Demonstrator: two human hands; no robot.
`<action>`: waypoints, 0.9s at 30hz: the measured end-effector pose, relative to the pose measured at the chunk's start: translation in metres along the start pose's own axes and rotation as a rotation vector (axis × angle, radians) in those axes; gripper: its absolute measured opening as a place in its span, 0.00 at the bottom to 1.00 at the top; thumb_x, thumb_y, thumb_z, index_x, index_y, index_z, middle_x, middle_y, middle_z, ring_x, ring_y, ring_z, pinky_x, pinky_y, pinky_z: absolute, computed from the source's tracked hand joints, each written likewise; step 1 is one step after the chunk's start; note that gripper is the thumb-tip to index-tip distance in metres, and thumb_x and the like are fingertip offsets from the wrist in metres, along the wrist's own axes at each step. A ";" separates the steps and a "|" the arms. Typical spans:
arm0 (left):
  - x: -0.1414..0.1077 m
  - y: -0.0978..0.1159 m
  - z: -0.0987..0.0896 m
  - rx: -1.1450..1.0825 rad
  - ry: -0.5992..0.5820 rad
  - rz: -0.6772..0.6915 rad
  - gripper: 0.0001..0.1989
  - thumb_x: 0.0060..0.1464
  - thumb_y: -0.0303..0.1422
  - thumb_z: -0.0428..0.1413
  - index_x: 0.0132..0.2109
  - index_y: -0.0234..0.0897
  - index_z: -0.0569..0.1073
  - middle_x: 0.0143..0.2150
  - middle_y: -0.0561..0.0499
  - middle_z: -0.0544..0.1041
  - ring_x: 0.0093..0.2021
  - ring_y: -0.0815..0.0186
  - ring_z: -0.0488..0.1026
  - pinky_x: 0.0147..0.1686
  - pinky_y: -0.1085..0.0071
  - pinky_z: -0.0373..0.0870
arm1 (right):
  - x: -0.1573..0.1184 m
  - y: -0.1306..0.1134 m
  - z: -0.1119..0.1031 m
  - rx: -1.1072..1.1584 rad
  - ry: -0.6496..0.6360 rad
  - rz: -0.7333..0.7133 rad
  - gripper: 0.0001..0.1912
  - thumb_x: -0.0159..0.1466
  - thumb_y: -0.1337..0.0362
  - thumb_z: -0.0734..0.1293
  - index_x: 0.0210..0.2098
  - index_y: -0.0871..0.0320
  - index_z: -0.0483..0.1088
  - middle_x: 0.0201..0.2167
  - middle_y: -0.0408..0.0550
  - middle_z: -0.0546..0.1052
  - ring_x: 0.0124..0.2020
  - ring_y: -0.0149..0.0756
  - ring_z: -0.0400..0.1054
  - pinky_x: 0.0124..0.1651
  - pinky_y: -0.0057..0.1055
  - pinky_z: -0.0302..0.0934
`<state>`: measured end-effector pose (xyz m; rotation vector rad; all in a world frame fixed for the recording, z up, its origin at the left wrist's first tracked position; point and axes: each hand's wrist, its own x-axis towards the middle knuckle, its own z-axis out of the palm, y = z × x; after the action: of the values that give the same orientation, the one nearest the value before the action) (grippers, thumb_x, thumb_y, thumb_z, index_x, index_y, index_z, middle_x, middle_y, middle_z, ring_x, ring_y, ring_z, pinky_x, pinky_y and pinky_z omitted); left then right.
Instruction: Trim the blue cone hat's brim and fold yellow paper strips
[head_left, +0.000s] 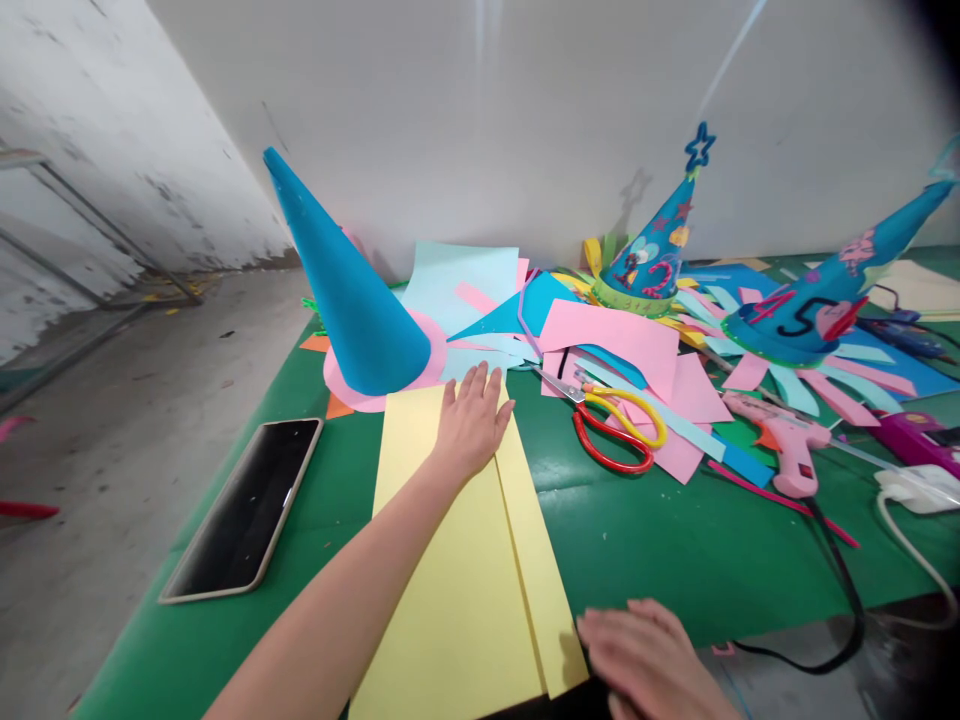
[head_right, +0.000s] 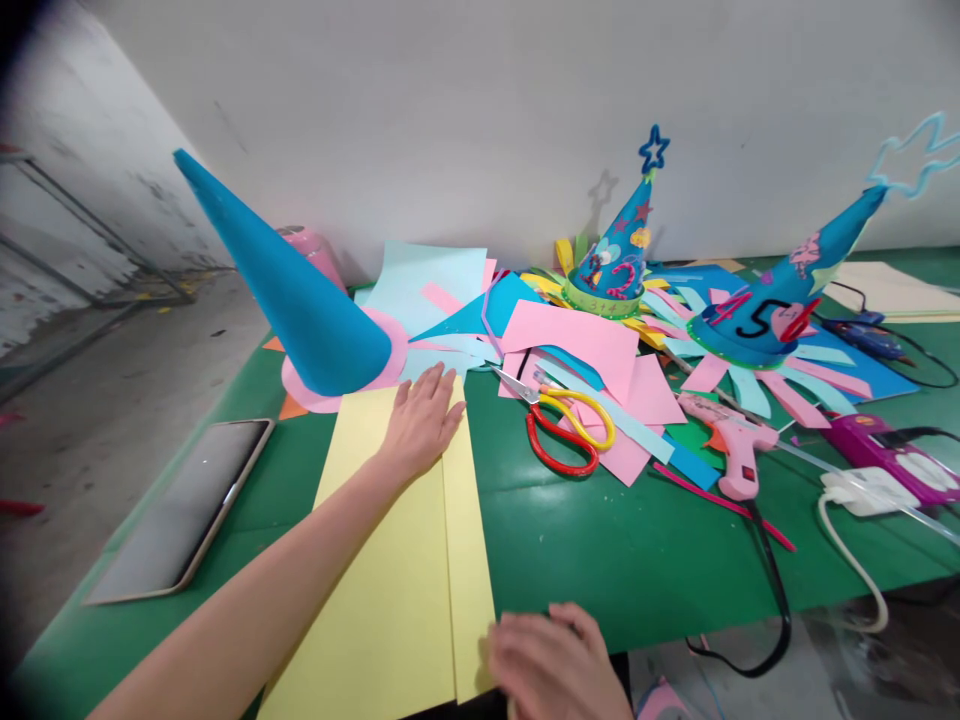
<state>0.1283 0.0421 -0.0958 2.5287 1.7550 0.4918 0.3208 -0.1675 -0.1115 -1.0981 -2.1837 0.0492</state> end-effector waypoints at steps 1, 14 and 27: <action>-0.001 -0.001 -0.001 -0.017 0.030 -0.014 0.24 0.60 0.38 0.38 0.59 0.31 0.54 0.62 0.38 0.55 0.61 0.54 0.51 0.57 0.51 0.48 | 0.014 0.003 -0.005 0.063 -0.027 0.129 0.21 0.60 0.67 0.59 0.53 0.48 0.60 0.41 0.41 0.77 0.41 0.30 0.71 0.45 0.25 0.62; 0.000 -0.027 -0.005 -0.483 0.378 -0.286 0.12 0.56 0.36 0.49 0.44 0.34 0.68 0.43 0.48 0.71 0.41 0.66 0.69 0.40 0.62 0.69 | 0.181 0.051 0.055 0.247 -0.272 0.708 0.36 0.51 0.62 0.65 0.57 0.65 0.53 0.46 0.62 0.67 0.36 0.42 0.67 0.39 0.39 0.60; -0.015 -0.033 -0.044 -0.884 0.502 -0.398 0.14 0.56 0.40 0.48 0.41 0.33 0.68 0.37 0.50 0.71 0.36 0.67 0.69 0.37 0.65 0.68 | 0.177 0.060 0.044 0.718 -0.152 0.733 0.15 0.57 0.56 0.63 0.20 0.60 0.62 0.17 0.37 0.64 0.19 0.26 0.59 0.23 0.26 0.54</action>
<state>0.0814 0.0338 -0.0637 1.4833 1.5575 1.5354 0.2638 0.0098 -0.0652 -1.3884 -1.5358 1.1651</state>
